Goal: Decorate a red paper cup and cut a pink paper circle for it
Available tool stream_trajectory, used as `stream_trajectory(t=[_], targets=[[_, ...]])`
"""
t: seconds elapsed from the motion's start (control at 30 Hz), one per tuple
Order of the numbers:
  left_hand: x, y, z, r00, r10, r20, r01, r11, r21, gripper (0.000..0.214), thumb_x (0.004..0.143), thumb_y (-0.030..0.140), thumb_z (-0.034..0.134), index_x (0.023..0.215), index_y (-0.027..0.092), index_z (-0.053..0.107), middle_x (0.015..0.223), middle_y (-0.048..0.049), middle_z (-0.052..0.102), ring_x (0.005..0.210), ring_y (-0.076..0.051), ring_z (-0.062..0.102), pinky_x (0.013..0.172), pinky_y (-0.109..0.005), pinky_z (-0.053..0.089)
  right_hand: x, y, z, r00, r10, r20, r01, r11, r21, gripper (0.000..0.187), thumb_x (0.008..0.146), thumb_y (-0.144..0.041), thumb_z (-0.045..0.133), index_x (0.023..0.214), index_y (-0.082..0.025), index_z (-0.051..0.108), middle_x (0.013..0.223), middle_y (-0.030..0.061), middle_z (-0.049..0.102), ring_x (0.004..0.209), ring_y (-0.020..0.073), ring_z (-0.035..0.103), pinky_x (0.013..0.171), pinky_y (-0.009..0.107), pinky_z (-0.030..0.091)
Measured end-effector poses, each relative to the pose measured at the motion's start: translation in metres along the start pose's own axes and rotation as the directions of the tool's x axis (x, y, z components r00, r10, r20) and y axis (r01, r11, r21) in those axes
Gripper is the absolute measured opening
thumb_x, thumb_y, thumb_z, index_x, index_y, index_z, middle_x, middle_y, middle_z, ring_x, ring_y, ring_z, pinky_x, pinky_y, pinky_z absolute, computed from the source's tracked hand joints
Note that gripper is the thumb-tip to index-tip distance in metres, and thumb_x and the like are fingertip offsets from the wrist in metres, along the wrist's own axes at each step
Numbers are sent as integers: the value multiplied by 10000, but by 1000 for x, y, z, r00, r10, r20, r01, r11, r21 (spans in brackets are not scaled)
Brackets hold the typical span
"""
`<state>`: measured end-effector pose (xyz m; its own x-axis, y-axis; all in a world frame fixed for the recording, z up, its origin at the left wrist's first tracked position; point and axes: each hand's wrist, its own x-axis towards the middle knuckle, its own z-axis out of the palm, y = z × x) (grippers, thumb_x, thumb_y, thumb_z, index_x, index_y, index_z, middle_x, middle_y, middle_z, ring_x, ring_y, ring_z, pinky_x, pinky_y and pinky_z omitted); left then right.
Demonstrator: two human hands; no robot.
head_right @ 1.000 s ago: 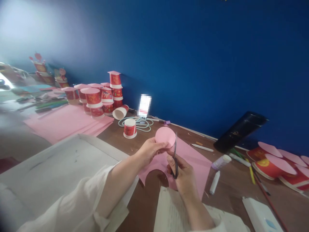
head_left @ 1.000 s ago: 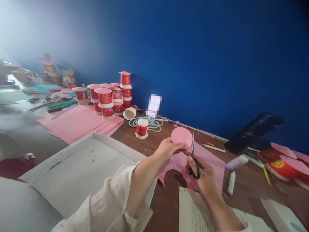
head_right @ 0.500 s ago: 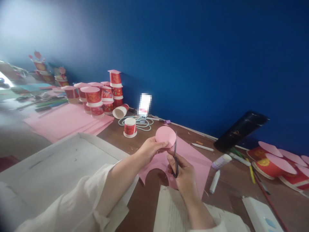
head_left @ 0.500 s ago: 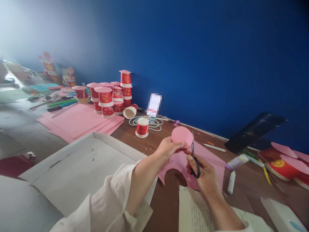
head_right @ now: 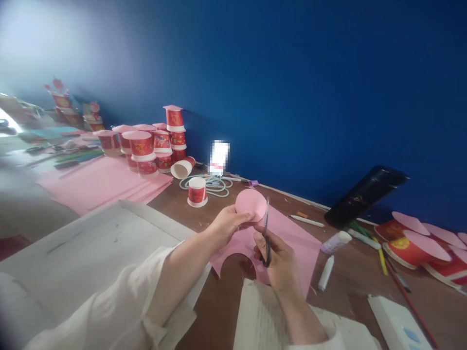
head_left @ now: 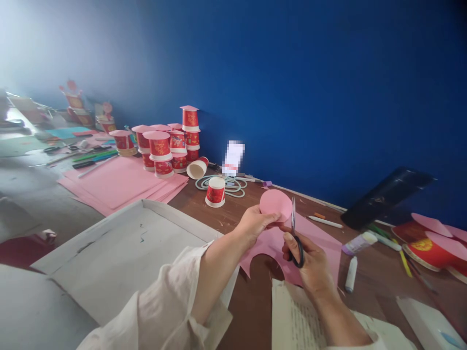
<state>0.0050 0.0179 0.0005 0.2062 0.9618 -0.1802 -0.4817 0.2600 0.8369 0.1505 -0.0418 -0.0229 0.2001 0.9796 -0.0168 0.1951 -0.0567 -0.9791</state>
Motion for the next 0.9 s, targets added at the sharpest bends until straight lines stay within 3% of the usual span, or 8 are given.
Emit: stream_trajectory(t=[0.43,0.9], targets=[[1,-1,-1,1000,-4,20,5,999,-46,237,738,110,775,957,48,711,862,-136,748,774,-170,706,898,-338,554,3,3,-1,1000,1,-4,-1,1000,-28,695,666,-683,761,1128,-164,764,616,12,610,553,135,565,538,265,467],[0,-1,-1,1000,-4,-1,4,999,-49,217,685,135,827,862,85,712,807,-101,743,756,-155,694,874,-321,541,1,-3,2,999,-21,-33,20,999,-32,702,648,-677,769,1106,-145,769,596,9,600,548,135,554,548,274,477]])
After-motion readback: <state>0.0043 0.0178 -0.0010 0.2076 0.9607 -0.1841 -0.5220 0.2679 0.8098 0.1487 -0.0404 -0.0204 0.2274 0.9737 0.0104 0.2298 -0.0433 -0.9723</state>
